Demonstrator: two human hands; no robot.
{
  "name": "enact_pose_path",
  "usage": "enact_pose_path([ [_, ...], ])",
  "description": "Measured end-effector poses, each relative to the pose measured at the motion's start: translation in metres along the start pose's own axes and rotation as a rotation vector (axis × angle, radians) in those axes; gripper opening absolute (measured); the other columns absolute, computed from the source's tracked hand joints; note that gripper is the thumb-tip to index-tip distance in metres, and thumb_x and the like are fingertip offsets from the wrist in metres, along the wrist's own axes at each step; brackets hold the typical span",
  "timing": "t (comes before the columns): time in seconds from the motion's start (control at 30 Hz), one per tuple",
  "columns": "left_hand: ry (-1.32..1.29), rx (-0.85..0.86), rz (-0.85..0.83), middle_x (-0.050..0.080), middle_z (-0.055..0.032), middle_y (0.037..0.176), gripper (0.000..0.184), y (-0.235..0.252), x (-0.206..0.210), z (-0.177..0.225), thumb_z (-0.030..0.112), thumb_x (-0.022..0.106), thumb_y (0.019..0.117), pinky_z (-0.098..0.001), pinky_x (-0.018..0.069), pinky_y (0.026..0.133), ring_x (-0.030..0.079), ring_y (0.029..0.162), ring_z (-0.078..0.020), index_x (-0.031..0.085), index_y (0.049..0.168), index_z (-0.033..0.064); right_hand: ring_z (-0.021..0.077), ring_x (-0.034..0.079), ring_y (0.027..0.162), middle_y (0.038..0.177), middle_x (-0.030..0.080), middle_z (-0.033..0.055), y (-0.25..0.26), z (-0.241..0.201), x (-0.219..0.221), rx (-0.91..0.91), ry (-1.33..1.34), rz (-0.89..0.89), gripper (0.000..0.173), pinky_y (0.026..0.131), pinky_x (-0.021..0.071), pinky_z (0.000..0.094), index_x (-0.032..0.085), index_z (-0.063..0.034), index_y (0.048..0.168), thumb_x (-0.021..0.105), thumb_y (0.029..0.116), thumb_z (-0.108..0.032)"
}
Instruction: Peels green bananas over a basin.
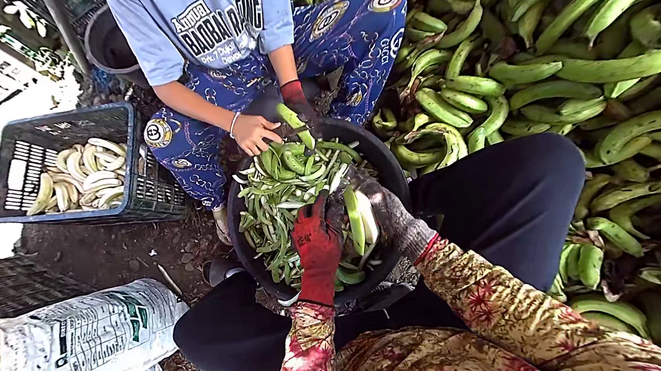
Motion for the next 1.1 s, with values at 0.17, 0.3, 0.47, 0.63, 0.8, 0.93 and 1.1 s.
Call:
enact_pose_path([
  [0.17,-0.193,-0.132,-0.147,0.066,-0.0166,0.13,0.045,0.015,0.006,-0.02,0.036,0.036,0.1105,-0.0537,0.0464,0.105,0.061,0.123,-0.0325,0.06,0.143,0.0151,0.0159,0.062,0.12,0.138,0.061,0.0113,-0.005,-0.009,0.004,-0.078,-0.16,-0.147,0.052,0.104,0.0513,0.0382,0.046,-0.0114,0.153,0.04,0.1079,-0.038],
  [0.3,-0.201,-0.27,-0.123,0.066,-0.0181,0.129,0.045,0.02,0.007,-0.033,0.037,0.037,0.1108,-0.0537,0.0451,0.107,0.061,0.124,-0.0319,0.061,0.14,0.0114,0.0176,0.063,0.118,0.141,0.061,0.007,0.003,-0.004,0.003,-0.003,-0.089,-0.225,0.052,0.099,0.0529,0.0414,0.05,-0.0194,0.152,0.049,0.102,-0.034],
  [0.47,-0.136,-0.123,0.005,0.067,-0.0178,0.125,0.045,0.017,0.003,-0.03,0.037,0.04,0.1089,-0.0545,0.051,0.099,0.065,0.115,-0.0329,0.06,0.141,0.0121,0.0195,0.063,0.069,0.089,0.066,0.0107,0.013,0.012,0.001,0.252,0.514,-0.25,0.049,0.062,0.0559,0.0349,0.055,-0.0119,0.132,0.028,0.1093,-0.046],
  [0.63,-0.122,0.295,-0.131,0.07,-0.0135,0.118,0.048,-0.015,-0.004,0.008,0.046,0.043,0.1039,-0.0523,0.0549,0.09,0.068,0.106,-0.0295,0.068,0.133,0.017,0.0142,0.069,0.083,0.095,0.07,0.0057,0.026,0.007,-0.022,0.202,0.656,-0.174,0.038,0.074,0.0604,0.0328,0.061,-0.0108,0.122,0.04,0.1079,-0.038],
  [0.8,-0.02,0.415,-0.212,0.071,-0.0129,0.117,0.053,-0.027,-0.011,0.016,0.054,0.04,0.1035,-0.0554,0.0524,0.091,0.067,0.108,-0.0325,0.07,0.132,0.0206,0.0107,0.068,0.074,0.088,0.068,0.0054,0.007,-0.022,-0.004,0.247,0.635,-0.241,0.038,0.067,0.0587,0.0247,0.06,-0.0071,0.114,0.031,0.1102,-0.03],
  [0.93,-0.006,0.411,-0.235,0.07,-0.0125,0.117,0.051,-0.028,-0.007,0.011,0.053,0.039,0.1039,-0.0557,0.0523,0.089,0.067,0.108,-0.0324,0.07,0.131,0.0224,0.0121,0.067,0.073,0.088,0.068,0.0061,0.009,-0.014,0.001,0.332,0.553,-0.337,0.04,0.064,0.0584,0.0266,0.061,-0.0091,0.115,0.033,0.1097,-0.037],
  [1.1,0.016,0.326,-0.173,0.069,-0.0142,0.118,0.044,-0.028,-0.001,0.011,0.047,0.049,0.101,-0.0579,0.0513,0.089,0.066,0.109,-0.0352,0.07,0.132,0.0227,0.0059,0.065,0.075,0.087,0.066,0.0,0.009,-0.007,-0.002,0.242,0.369,-0.393,0.028,0.068,0.0569,0.023,0.062,-0.0104,0.112,0.039,0.1085,-0.026],
])
Point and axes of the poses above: each hand's wrist, its own y-axis towards the middle knuckle, its own x-axis out of the palm, z = x × y, the point moved 7 cm from there along y, towards the middle knuckle
